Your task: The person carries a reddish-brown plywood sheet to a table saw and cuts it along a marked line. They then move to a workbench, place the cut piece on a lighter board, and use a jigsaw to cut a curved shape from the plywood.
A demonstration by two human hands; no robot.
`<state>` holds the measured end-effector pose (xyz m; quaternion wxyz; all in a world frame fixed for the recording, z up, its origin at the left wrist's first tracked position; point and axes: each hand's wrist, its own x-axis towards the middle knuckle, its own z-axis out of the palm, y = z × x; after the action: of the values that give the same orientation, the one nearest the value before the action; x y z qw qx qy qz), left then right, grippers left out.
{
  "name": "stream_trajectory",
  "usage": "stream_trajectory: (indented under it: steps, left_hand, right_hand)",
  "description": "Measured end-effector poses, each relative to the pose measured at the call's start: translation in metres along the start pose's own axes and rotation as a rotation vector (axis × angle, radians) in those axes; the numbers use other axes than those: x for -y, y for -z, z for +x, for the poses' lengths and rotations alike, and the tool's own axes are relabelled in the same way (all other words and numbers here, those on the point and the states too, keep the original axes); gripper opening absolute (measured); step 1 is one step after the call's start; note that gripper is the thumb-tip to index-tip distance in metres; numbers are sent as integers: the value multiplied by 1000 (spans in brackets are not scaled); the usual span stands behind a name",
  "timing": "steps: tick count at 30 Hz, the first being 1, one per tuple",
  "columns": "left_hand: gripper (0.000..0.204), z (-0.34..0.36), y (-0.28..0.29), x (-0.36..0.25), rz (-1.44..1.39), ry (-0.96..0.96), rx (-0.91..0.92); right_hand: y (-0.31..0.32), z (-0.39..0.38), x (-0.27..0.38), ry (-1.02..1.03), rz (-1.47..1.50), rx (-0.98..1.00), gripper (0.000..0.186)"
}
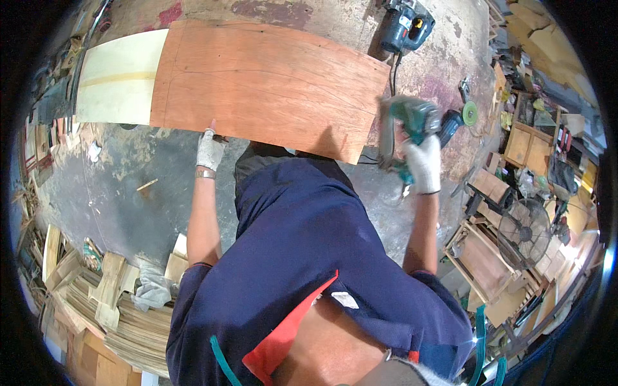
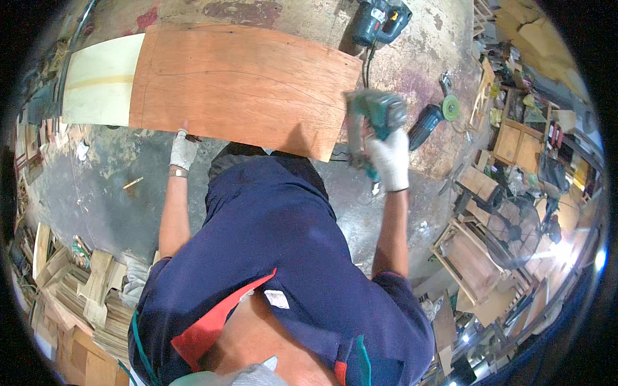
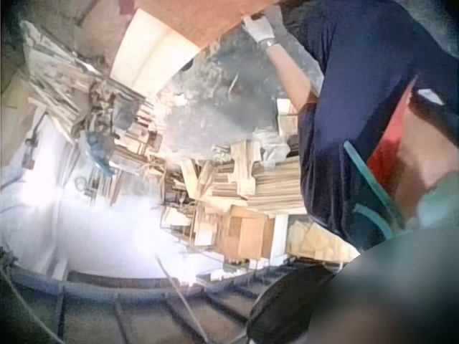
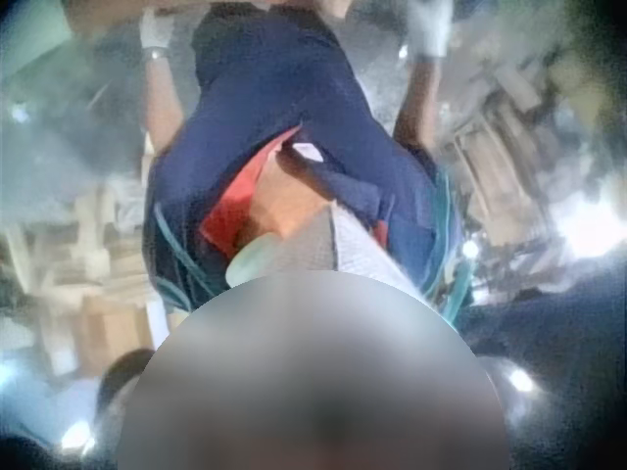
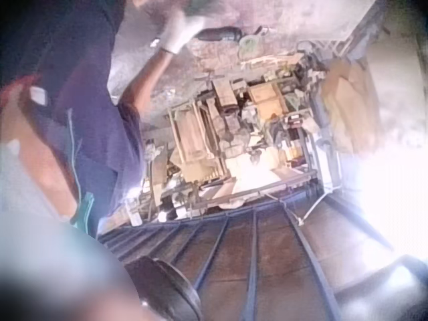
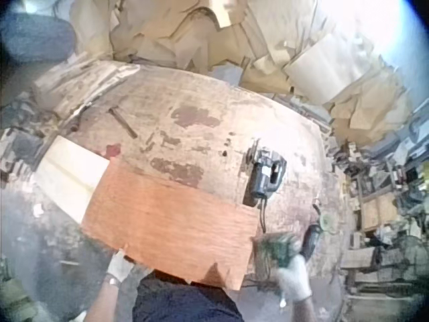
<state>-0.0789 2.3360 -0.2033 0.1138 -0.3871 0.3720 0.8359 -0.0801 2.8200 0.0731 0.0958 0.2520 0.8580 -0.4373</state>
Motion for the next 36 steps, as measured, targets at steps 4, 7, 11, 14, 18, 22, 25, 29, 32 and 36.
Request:
stream_trajectory:
  steps: [4,7,11,14,18,22,25,29,32,36]
  left_hand:
    - [35,6,-1,4,103,-54,-1]
    - [35,-14,-25,0,33,48,3]
    - [33,-24,-38,-5,29,-52,-36]
    - [34,-21,-35,-6,81,-30,-87]
    - [38,-10,-23,0,155,12,-116]
    - [42,-12,-29,-3,191,13,-123]
    - [44,-19,-35,-8,211,19,-112]
    - [46,-21,-37,-8,236,-9,-154]
    - [48,-39,-54,-23,295,10,-163]
    - [41,-26,-39,-11,308,-13,-173]
  right_hand:
    - [-54,-31,-20,-34,76,62,33]
    - [-82,-36,-28,-193,58,128,37]
    - [-105,-43,-42,-61,44,42,32]
    - [-102,-49,-15,-198,59,83,31]
    - [-104,-50,4,-194,79,108,35]
    - [-104,-51,10,-207,20,116,36]
    - [-106,-50,15,-171,-12,118,38]
    - [-109,-44,6,-160,-110,132,42]
    - [-113,-42,10,-16,-216,89,41]
    - [-131,-34,66,-27,-164,196,36]
